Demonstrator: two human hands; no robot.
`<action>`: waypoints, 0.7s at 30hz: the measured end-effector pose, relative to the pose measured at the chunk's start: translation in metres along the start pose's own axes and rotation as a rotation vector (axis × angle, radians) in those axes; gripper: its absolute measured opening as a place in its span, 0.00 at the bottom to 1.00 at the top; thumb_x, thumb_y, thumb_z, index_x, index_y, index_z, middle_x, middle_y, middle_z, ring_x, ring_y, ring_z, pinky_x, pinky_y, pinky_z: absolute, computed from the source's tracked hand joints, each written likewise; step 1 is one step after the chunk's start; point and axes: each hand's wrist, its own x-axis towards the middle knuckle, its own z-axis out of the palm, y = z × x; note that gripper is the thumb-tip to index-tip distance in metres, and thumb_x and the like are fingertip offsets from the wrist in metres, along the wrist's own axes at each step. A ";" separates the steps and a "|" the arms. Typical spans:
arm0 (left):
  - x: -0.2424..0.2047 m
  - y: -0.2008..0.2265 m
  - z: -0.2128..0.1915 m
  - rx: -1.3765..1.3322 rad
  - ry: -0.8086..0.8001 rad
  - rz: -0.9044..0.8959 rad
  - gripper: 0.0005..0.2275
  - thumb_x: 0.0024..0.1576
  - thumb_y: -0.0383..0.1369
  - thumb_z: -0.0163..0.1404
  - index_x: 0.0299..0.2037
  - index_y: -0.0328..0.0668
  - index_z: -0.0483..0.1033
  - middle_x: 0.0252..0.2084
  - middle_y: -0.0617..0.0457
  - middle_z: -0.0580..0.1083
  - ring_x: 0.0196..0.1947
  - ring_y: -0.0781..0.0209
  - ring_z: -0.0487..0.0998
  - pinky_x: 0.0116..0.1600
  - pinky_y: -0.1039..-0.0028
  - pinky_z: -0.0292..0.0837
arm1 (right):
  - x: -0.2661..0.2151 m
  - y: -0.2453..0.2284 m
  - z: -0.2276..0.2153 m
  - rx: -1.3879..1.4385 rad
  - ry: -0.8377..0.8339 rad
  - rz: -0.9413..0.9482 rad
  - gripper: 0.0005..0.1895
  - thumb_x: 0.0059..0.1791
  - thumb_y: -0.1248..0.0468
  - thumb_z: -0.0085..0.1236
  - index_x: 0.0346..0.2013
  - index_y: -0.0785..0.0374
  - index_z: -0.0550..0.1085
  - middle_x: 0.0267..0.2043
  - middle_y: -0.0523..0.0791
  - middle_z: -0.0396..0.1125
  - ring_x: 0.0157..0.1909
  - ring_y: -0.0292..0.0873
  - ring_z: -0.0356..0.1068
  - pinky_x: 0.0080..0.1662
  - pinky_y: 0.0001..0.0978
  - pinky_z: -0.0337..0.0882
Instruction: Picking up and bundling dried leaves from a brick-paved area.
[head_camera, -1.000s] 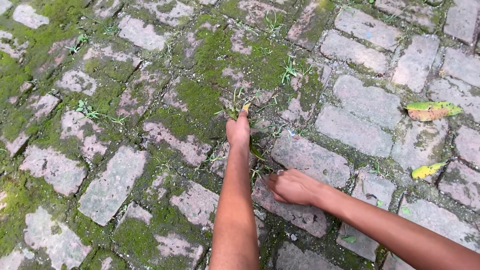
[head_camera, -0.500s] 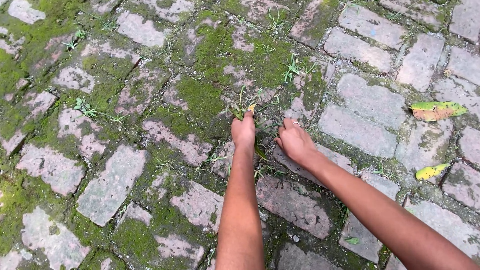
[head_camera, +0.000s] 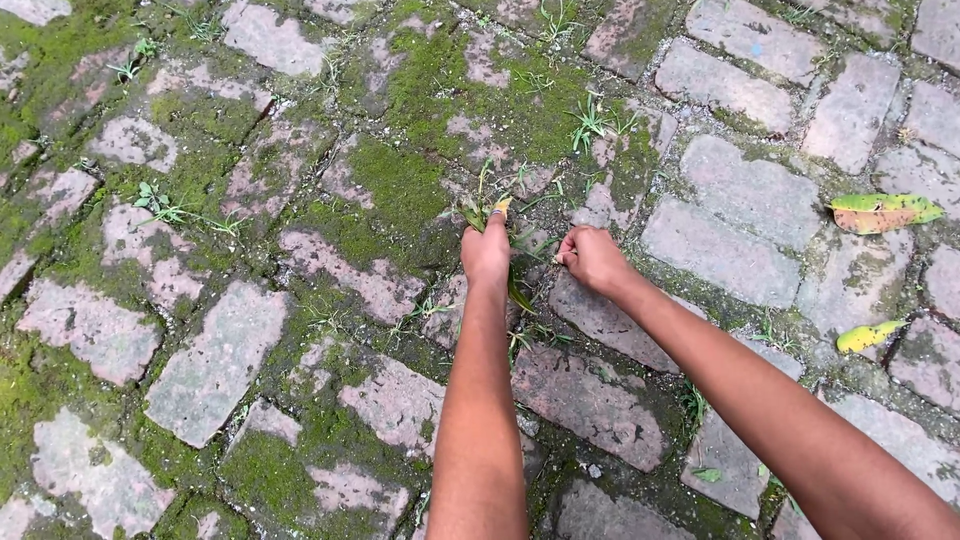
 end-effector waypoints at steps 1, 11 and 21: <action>0.001 0.001 0.000 -0.002 0.001 0.000 0.26 0.55 0.46 0.52 0.57 0.33 0.73 0.57 0.37 0.75 0.58 0.44 0.75 0.65 0.61 0.64 | -0.002 -0.001 -0.001 -0.001 0.000 -0.002 0.04 0.48 0.68 0.56 0.32 0.66 0.76 0.38 0.51 0.75 0.38 0.47 0.76 0.46 0.40 0.75; -0.017 0.013 -0.008 -0.035 -0.057 -0.064 0.23 0.57 0.45 0.49 0.53 0.34 0.76 0.53 0.40 0.78 0.54 0.47 0.78 0.62 0.61 0.67 | -0.083 -0.066 -0.041 -0.296 -0.110 -0.350 0.04 0.49 0.70 0.50 0.32 0.69 0.73 0.37 0.53 0.69 0.38 0.52 0.73 0.45 0.44 0.77; -0.024 0.009 0.042 0.014 -0.457 -0.057 0.19 0.59 0.44 0.53 0.46 0.30 0.78 0.37 0.49 0.78 0.35 0.56 0.77 0.45 0.61 0.73 | -0.120 -0.041 -0.154 0.083 0.133 -0.121 0.07 0.50 0.65 0.58 0.40 0.65 0.77 0.32 0.49 0.76 0.35 0.44 0.78 0.41 0.37 0.75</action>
